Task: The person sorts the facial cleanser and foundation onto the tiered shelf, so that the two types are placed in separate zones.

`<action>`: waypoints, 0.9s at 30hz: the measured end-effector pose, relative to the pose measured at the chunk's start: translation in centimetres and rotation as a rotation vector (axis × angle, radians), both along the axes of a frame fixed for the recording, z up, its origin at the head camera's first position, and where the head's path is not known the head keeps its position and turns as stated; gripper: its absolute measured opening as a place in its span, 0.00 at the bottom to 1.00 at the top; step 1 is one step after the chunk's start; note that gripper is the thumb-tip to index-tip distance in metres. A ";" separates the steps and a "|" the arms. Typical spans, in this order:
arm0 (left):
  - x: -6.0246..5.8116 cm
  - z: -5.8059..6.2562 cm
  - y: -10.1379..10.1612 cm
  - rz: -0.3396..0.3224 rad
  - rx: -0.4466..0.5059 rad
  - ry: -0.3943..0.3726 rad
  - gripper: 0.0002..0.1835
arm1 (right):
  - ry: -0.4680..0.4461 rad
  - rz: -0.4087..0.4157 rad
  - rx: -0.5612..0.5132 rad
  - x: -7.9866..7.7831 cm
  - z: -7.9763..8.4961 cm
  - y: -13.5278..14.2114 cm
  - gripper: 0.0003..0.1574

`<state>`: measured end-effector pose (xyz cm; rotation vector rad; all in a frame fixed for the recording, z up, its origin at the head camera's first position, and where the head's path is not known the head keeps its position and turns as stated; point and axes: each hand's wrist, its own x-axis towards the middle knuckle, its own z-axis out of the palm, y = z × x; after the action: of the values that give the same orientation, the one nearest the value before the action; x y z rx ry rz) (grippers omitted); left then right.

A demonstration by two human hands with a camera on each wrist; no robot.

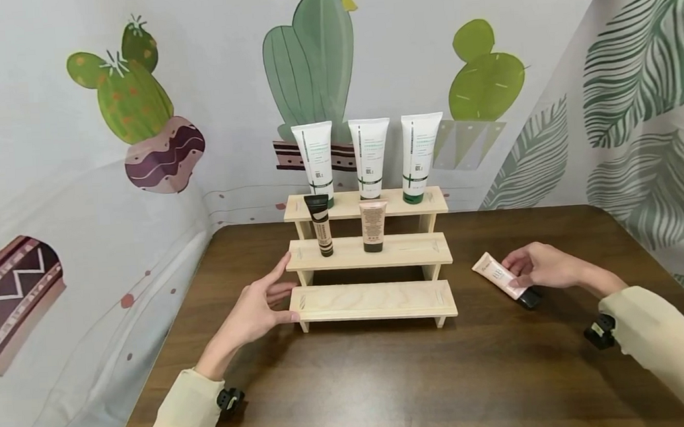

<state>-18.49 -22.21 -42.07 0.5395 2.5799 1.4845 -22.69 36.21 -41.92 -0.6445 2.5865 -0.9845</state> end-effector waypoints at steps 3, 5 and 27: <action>0.0 0.0 0.0 0.000 -0.004 0.002 0.63 | 0.026 -0.003 0.022 0.1 0.2 -0.2 0.20; 0.0 0.0 0.0 0.001 -0.004 0.003 0.63 | 0.041 -0.008 0.026 0.3 0.3 -0.4 0.21; 0.2 0.1 0.0 0.004 -0.011 0.011 0.63 | 0.120 -0.098 -0.031 2.6 2.1 -2.6 0.20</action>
<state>-18.33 -22.19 -41.95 0.5430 2.5976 1.4719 -20.09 33.57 -39.80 -0.6065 2.7357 -1.0482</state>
